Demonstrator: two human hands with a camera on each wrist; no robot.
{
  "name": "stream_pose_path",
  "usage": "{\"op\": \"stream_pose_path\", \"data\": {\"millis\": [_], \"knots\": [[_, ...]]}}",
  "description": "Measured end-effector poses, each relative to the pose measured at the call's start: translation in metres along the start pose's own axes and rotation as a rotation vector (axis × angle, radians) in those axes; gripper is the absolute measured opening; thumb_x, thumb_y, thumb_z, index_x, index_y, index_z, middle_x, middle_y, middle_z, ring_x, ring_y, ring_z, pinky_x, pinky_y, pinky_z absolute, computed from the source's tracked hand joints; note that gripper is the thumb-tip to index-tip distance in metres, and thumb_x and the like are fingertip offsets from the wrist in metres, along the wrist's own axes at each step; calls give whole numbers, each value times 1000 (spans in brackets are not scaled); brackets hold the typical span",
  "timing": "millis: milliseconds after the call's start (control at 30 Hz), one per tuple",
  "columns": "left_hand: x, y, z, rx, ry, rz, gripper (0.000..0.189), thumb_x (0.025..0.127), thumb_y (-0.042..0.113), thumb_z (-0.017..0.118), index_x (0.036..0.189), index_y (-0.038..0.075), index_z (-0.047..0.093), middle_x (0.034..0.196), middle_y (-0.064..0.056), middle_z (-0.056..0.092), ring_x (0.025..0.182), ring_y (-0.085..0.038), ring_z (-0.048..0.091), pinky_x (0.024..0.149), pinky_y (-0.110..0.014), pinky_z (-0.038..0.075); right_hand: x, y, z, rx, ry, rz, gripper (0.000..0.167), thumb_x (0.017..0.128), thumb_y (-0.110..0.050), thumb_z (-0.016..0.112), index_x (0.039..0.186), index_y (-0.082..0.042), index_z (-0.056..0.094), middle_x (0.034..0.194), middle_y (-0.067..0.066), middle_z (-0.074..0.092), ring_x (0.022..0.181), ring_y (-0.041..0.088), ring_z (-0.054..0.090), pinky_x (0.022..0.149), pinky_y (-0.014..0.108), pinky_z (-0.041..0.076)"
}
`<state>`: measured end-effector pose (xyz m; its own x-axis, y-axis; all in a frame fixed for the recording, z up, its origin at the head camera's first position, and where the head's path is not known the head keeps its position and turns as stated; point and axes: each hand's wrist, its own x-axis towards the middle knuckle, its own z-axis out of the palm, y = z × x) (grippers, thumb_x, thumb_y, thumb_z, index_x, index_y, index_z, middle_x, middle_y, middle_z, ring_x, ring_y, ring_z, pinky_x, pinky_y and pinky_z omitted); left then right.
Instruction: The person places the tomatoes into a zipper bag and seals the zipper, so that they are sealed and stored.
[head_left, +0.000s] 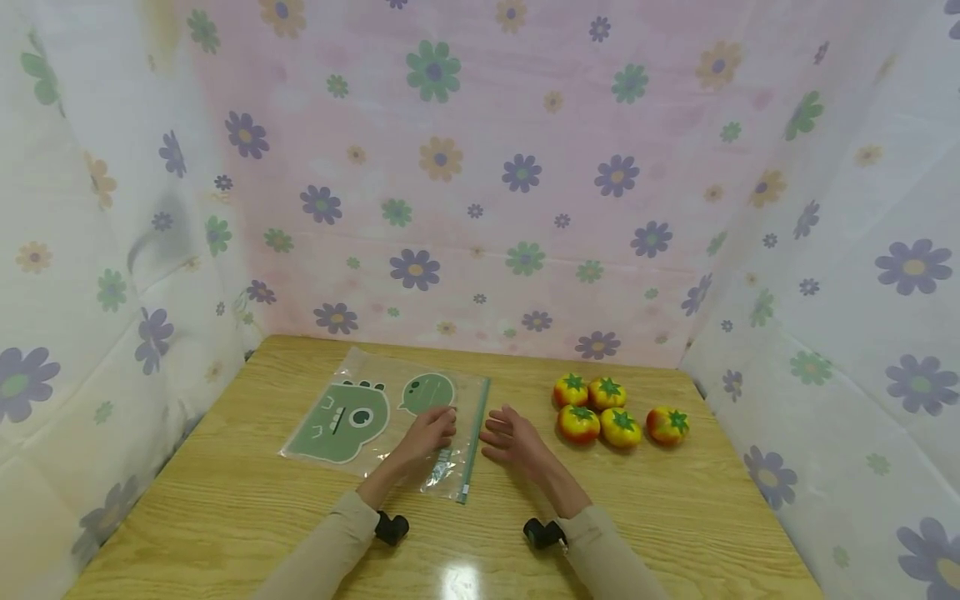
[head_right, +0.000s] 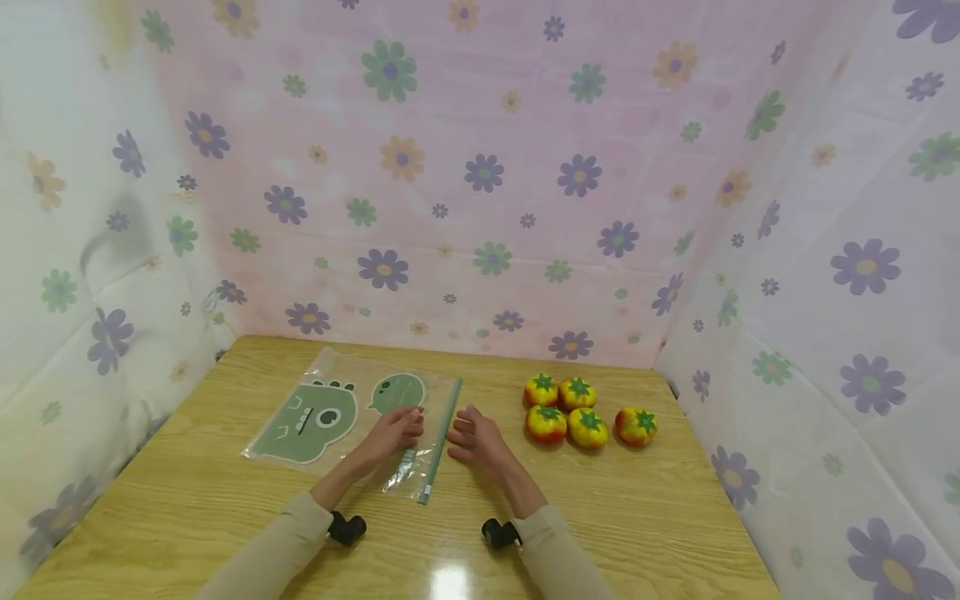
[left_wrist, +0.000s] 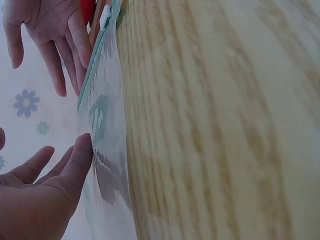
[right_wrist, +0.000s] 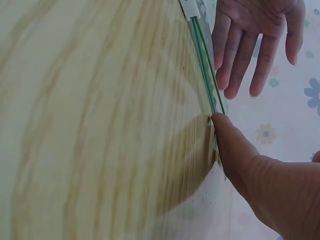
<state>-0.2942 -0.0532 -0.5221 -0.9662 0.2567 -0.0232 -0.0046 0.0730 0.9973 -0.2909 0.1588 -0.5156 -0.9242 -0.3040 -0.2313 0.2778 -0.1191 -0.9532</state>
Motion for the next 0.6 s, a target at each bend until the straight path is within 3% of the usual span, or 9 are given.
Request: {"op": "stream_pose_path", "data": {"millis": [267, 600], "knots": [[0, -4, 0, -22, -29, -8, 49, 109, 20, 45, 143, -16, 42, 135, -35, 53, 123, -48, 56, 102, -52, 52, 2, -1, 1, 72, -24, 28, 72, 112, -44, 25, 155, 13, 17, 159, 38, 22, 144, 53, 33, 115, 58, 37], [3, -8, -1, 35, -70, 4, 47, 106, 15, 48, 142, -14, 44, 135, -36, 55, 117, -46, 62, 96, -50, 56, 9, 0, 2, 92, -74, 79, 73, 112, -42, 23, 154, 16, 11, 158, 39, 22, 147, 52, 26, 121, 56, 29]]}}
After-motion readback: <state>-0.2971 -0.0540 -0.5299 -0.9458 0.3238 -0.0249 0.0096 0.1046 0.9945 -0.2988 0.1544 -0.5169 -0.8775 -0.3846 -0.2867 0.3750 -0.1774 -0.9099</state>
